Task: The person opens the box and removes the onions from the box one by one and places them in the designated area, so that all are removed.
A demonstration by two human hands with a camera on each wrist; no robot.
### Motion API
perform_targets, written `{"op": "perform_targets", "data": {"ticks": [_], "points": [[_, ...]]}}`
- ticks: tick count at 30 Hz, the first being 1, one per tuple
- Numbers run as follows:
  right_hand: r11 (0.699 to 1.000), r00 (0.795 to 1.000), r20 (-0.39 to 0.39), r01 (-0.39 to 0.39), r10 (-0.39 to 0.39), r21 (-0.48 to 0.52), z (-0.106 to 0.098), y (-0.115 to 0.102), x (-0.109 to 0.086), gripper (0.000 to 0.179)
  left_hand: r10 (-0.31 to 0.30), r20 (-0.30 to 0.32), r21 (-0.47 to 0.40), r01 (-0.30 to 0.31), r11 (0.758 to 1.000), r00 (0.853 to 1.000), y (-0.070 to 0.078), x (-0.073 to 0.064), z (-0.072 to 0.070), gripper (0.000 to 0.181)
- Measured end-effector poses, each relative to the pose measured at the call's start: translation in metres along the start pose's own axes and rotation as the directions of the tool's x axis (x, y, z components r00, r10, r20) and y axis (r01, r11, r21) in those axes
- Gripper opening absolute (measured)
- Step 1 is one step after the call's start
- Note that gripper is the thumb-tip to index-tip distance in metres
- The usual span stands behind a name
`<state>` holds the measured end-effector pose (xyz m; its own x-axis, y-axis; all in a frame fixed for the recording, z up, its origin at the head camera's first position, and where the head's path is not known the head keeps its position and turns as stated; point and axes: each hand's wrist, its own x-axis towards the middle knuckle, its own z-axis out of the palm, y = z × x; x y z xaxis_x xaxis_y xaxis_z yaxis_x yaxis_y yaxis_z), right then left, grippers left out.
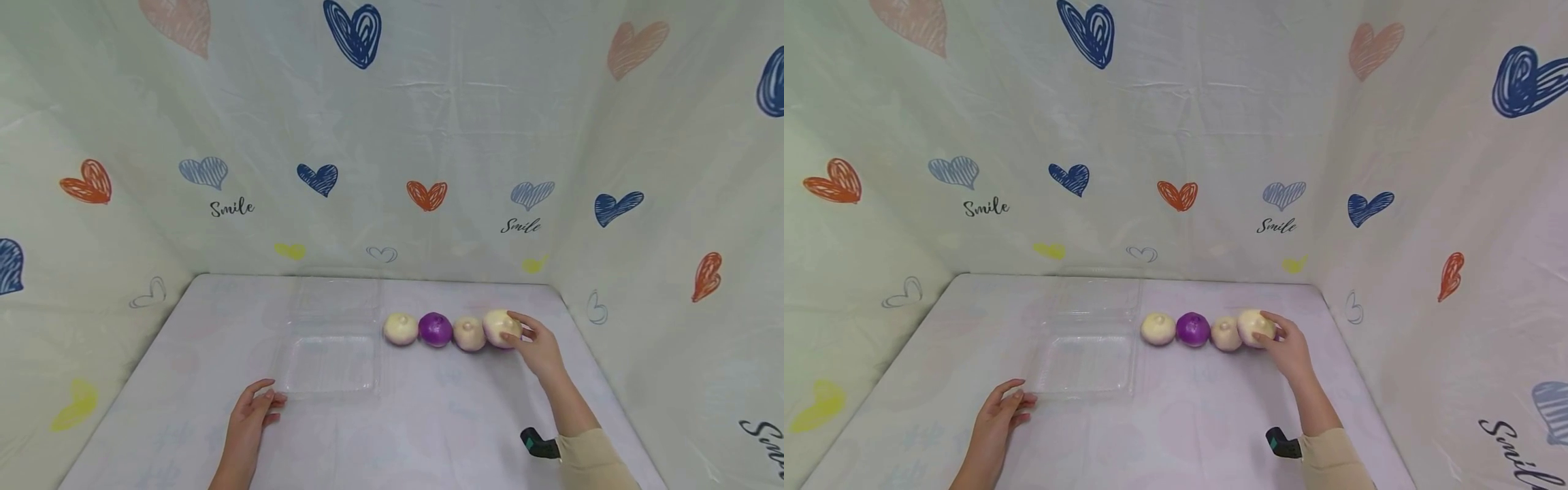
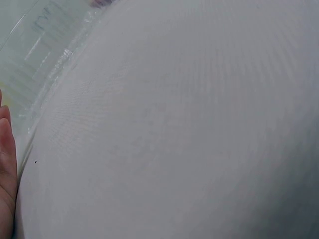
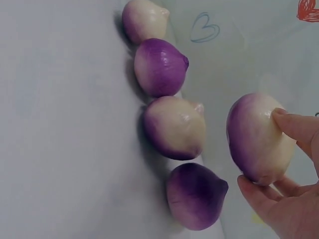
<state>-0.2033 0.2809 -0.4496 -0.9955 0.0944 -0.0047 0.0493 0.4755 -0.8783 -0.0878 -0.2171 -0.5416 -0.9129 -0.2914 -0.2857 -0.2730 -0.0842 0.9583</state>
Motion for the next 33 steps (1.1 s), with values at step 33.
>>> {"op": "perform_targets", "data": {"ticks": [33], "points": [[0.983,0.969,-0.176,-0.180,0.172,-0.034,-0.041,0.044,0.014,0.058,0.001,0.003,-0.017,-0.001,1.000,1.000,-0.001,0.000,0.000,0.038]]}}
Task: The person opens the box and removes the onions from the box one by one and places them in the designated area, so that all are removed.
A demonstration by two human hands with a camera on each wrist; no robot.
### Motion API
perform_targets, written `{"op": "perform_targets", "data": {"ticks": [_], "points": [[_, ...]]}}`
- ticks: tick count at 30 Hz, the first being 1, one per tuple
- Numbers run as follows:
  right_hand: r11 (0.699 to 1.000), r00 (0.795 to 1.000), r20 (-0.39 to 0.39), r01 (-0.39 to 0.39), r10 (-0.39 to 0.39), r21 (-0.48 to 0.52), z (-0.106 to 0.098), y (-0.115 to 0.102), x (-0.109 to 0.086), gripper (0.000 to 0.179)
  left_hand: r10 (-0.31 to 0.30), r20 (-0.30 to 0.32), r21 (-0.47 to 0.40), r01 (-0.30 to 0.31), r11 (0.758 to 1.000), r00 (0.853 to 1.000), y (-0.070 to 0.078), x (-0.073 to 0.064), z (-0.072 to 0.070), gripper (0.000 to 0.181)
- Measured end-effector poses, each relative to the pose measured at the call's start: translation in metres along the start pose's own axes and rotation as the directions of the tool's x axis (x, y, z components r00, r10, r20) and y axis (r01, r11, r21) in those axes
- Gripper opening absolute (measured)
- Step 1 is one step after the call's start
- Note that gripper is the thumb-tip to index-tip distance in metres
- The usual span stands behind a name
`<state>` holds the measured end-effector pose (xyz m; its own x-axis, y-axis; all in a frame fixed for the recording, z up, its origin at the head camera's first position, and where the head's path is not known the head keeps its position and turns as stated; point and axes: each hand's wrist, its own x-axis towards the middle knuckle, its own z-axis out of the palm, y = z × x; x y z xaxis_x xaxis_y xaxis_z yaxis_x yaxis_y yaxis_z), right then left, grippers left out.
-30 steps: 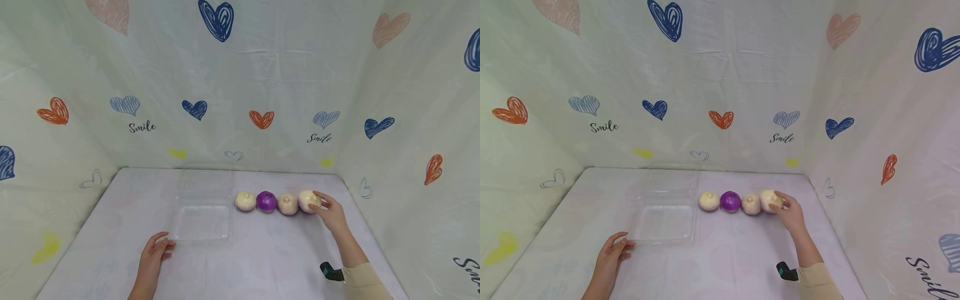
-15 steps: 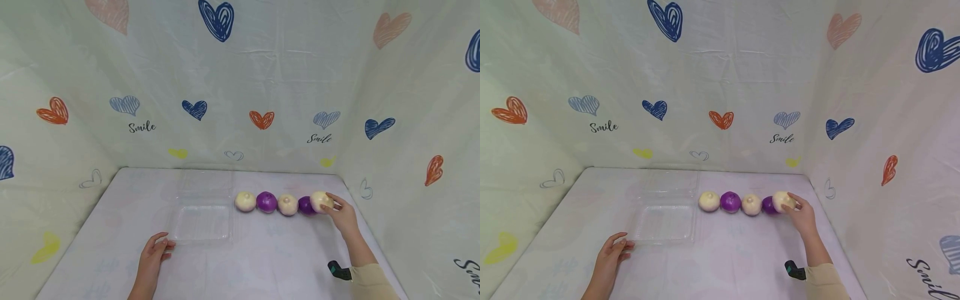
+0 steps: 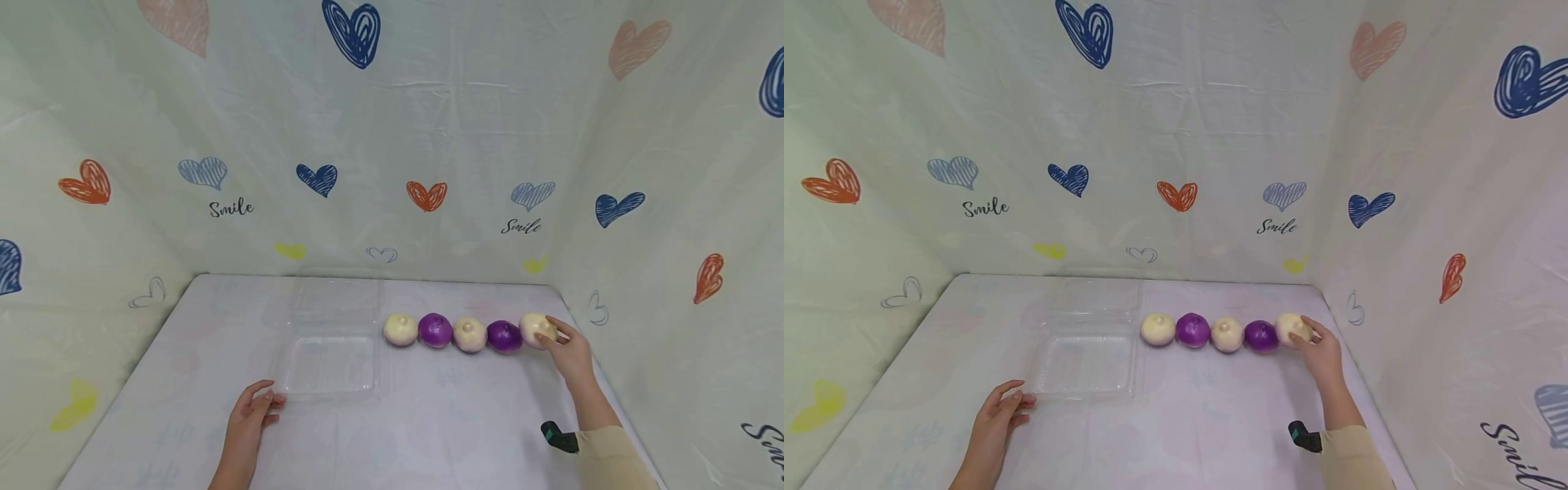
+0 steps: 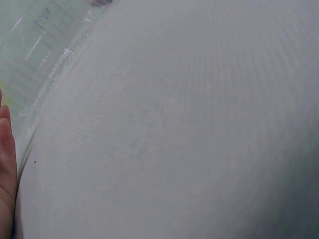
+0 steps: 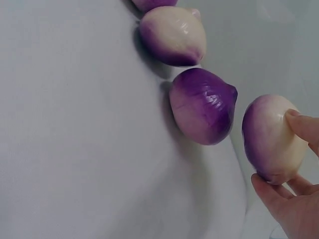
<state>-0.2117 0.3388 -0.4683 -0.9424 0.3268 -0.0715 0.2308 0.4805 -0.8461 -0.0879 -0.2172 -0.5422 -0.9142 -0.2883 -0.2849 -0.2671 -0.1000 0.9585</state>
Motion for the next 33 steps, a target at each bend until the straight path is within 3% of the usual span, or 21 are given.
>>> {"op": "perform_targets", "data": {"ticks": [20,33], "points": [[1.000,0.999,-0.034,0.009,-0.009,0.001,0.005,0.028,0.012,0.053,-0.004,-0.017,0.004,0.004,1.000,1.000,-0.003,0.001,0.000,0.035],[0.997,0.998,-0.039,0.038,-0.041,-0.067,0.009,0.046,0.019,0.050,0.012,-0.013,0.006,-0.012,1.000,1.000,-0.003,0.000,0.000,0.037]]}}
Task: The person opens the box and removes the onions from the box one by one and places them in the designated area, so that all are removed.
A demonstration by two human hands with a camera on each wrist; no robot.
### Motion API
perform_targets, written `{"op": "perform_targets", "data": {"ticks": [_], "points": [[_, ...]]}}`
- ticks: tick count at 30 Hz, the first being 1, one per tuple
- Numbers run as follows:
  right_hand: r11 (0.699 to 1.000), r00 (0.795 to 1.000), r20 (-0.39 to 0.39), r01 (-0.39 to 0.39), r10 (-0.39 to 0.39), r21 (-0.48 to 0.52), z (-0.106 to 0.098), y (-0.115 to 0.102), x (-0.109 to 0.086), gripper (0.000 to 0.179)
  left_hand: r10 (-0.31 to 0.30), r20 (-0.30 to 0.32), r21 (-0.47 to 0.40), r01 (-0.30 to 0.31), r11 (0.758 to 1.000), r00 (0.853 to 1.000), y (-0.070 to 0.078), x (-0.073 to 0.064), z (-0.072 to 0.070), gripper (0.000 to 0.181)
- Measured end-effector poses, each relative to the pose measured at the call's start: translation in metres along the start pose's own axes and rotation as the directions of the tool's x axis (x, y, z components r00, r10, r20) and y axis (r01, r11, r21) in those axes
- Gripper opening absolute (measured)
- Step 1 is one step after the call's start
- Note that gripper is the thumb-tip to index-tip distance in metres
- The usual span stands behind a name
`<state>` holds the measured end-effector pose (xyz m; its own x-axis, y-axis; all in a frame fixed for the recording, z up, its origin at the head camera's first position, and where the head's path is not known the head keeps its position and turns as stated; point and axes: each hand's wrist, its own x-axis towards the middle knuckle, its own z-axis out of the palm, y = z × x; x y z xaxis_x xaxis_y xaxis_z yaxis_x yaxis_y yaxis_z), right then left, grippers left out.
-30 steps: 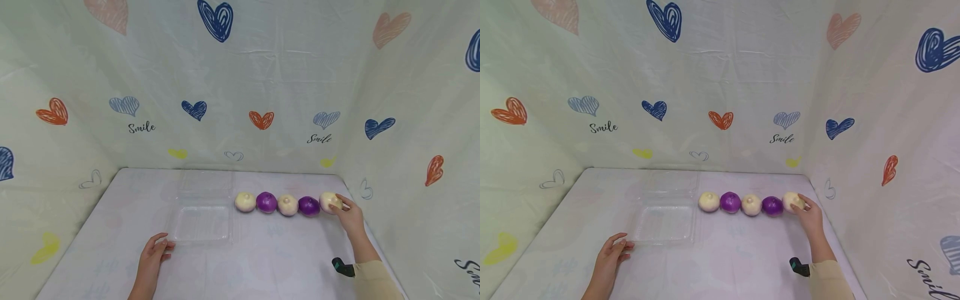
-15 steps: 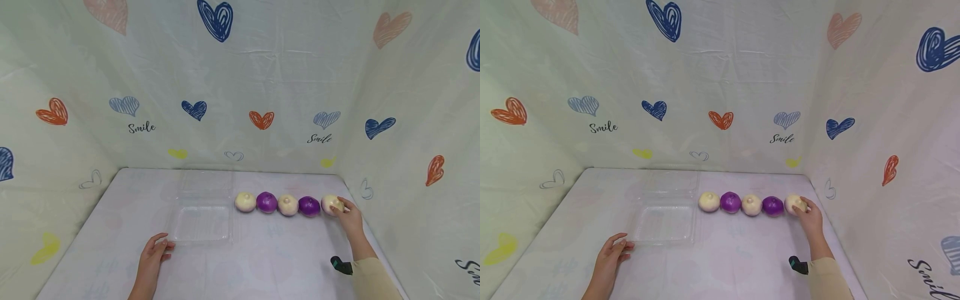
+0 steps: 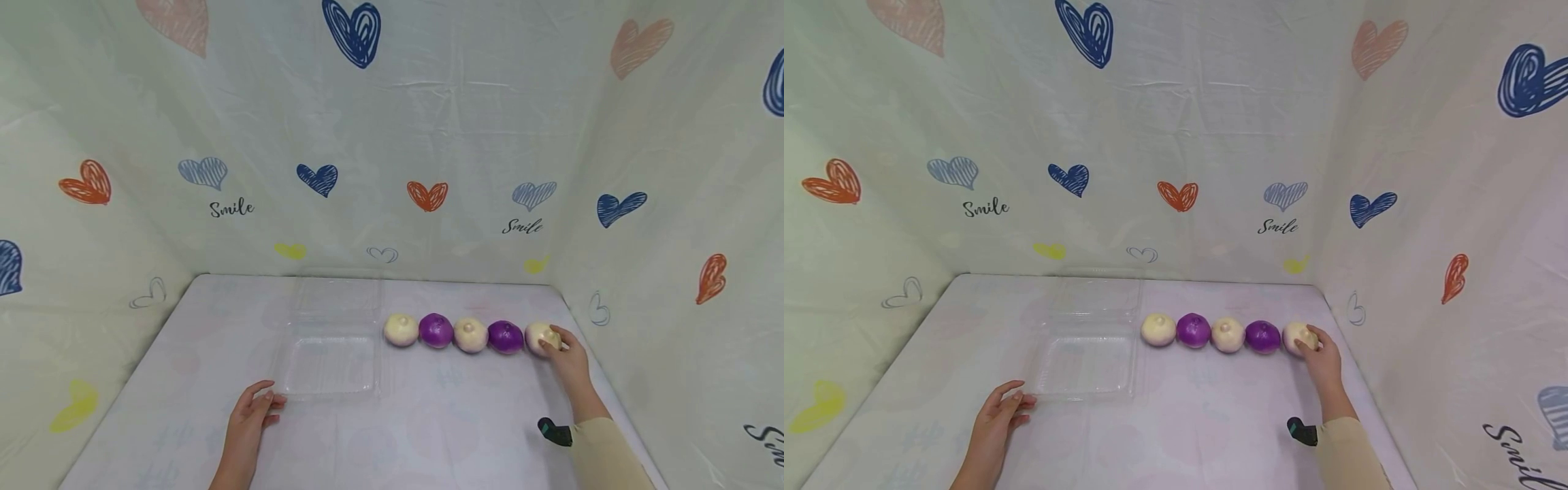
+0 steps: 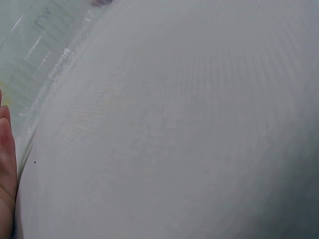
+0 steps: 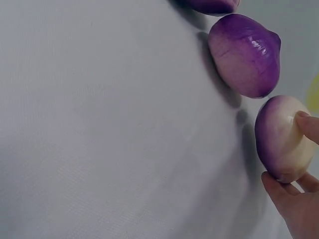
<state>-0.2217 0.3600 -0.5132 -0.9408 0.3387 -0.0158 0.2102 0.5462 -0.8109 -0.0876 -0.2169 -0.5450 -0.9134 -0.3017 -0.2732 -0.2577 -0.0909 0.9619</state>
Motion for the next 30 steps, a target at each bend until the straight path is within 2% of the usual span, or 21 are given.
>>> {"op": "perform_targets", "data": {"ticks": [10,24,30], "points": [[1.000,1.000,0.024,-0.008,0.008,0.007,0.0017,0.0064,0.0024,0.050,-0.021,-0.002,0.012,0.021,1.000,1.000,0.0003,0.0006,0.0005,0.036],[0.998,0.996,0.071,-0.055,0.053,0.027,0.0039,0.0085,0.0037,0.054,-0.008,-0.002,0.006,0.008,1.000,1.000,0.0010,-0.0002,0.0009,0.036],[0.998,0.995,0.087,-0.052,0.049,0.044,0.0037,0.0069,0.0039,0.055,-0.005,0.002,0.003,0.005,1.000,1.000,0.0005,0.0002,0.0001,0.037]]}}
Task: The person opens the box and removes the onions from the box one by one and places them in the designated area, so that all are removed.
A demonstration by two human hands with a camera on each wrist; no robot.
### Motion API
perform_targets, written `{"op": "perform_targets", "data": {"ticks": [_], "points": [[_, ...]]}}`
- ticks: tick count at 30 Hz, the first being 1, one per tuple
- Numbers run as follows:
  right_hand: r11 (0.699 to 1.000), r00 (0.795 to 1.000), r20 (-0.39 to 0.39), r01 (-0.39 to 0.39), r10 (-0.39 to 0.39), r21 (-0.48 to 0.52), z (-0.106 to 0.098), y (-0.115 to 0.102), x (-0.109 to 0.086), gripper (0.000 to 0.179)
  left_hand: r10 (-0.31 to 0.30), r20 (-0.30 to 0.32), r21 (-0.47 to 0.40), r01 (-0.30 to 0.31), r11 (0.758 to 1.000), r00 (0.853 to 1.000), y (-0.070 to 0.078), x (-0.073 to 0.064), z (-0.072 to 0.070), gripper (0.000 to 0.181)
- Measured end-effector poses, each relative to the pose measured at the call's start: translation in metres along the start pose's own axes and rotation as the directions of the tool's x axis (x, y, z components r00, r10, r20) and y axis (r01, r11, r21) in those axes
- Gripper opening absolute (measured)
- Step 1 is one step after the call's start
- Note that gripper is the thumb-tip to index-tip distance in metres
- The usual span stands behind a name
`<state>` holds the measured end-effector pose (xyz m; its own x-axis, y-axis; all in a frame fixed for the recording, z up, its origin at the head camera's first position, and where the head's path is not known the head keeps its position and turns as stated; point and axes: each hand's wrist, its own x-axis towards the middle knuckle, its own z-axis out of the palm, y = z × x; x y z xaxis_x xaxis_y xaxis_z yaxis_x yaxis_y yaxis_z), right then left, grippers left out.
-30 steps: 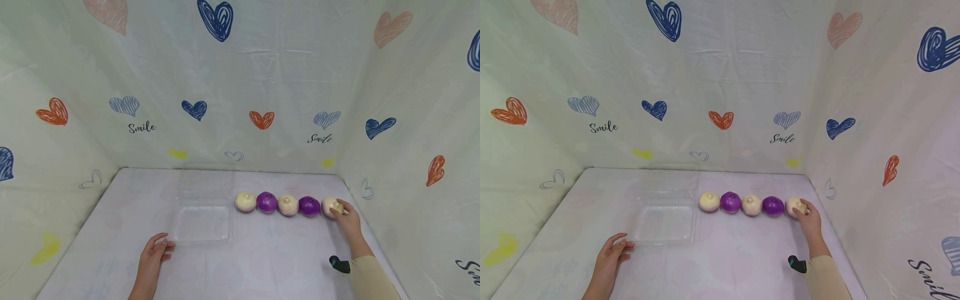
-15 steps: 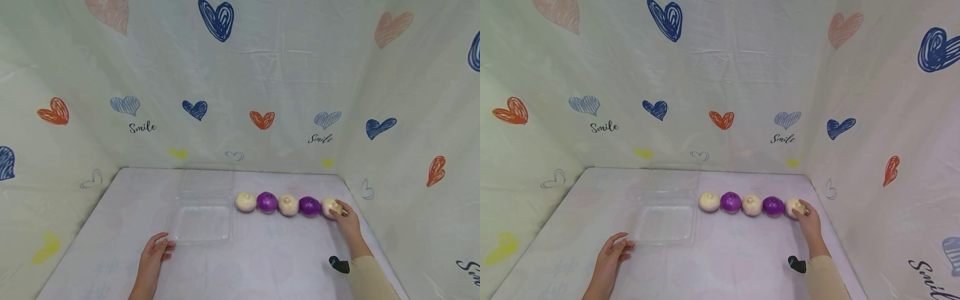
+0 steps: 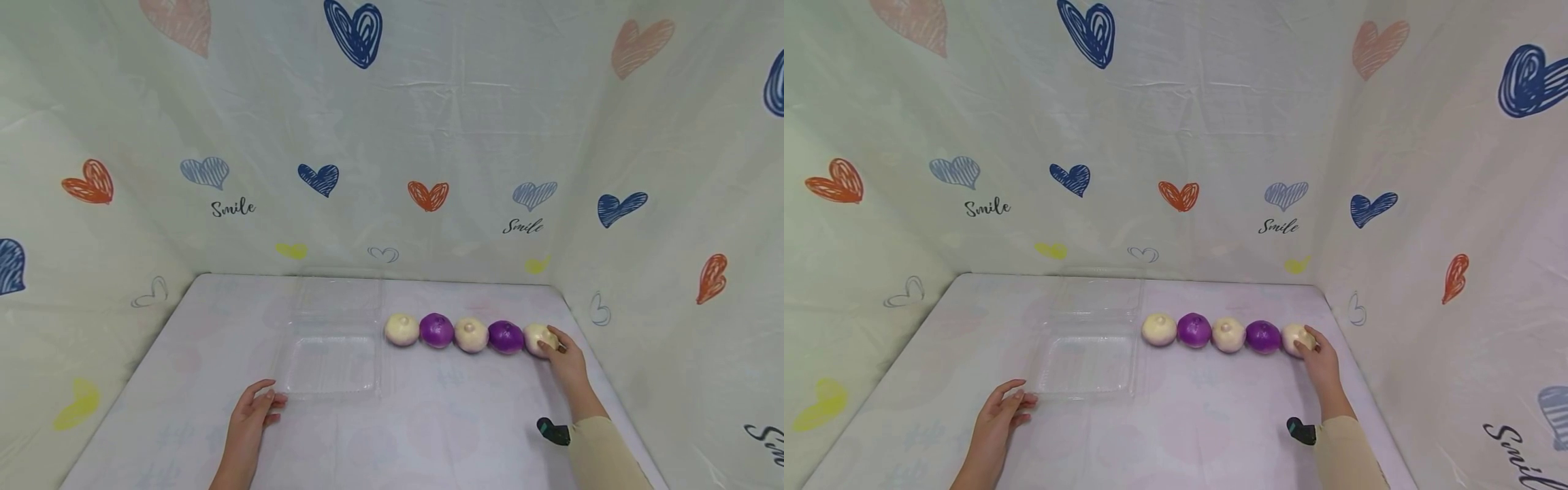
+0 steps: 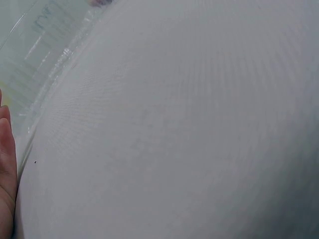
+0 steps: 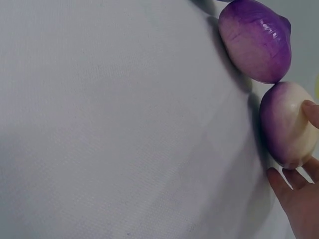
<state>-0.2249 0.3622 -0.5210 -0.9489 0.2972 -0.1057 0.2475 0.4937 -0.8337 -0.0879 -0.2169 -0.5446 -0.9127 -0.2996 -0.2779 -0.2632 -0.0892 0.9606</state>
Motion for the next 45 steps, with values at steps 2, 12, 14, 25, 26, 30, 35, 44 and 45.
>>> {"op": "perform_targets", "data": {"ticks": [2,12,14,25,26,30,35,44,45], "points": [[1.000,1.000,0.007,-0.001,0.001,-0.003,0.000,-0.001,0.000,0.055,-0.012,-0.004,0.003,0.012,1.000,1.000,0.000,0.000,0.000,0.036],[0.999,0.999,0.033,0.018,-0.017,-0.041,-0.003,-0.001,-0.001,0.057,-0.026,0.009,-0.006,0.026,1.000,1.000,0.000,0.000,0.001,0.036],[0.999,0.999,0.039,0.023,-0.021,-0.048,-0.004,-0.002,-0.002,0.058,-0.026,0.009,-0.005,0.026,1.000,1.000,0.001,0.000,0.001,0.036],[0.997,0.997,0.066,0.041,-0.036,-0.071,-0.006,-0.008,-0.001,0.059,-0.062,0.027,0.020,0.062,0.998,0.998,0.004,0.003,0.001,0.035],[0.996,0.997,0.065,0.046,-0.042,-0.075,-0.006,-0.008,-0.001,0.058,-0.067,0.030,0.023,0.066,0.998,0.997,0.006,0.002,0.001,0.036],[0.992,0.996,0.052,0.076,-0.071,-0.103,-0.006,-0.011,0.000,0.056,-0.055,0.055,0.053,0.052,0.997,0.997,0.010,0.000,-0.001,0.037],[0.985,0.995,0.022,0.100,-0.098,-0.140,-0.006,-0.017,0.001,0.055,0.010,0.105,0.084,-0.019,0.996,0.994,0.011,-0.002,-0.003,0.039],[0.954,0.957,0.039,0.290,-0.288,-0.076,-0.002,-0.034,-0.002,0.048,-0.013,0.147,0.177,-0.013,0.984,0.989,0.014,-0.003,-0.010,0.047],[0.948,0.951,0.043,0.309,-0.307,-0.073,-0.001,-0.036,-0.003,0.047,-0.014,0.153,0.194,-0.016,0.981,0.988,0.014,-0.003,-0.012,0.049]]}}
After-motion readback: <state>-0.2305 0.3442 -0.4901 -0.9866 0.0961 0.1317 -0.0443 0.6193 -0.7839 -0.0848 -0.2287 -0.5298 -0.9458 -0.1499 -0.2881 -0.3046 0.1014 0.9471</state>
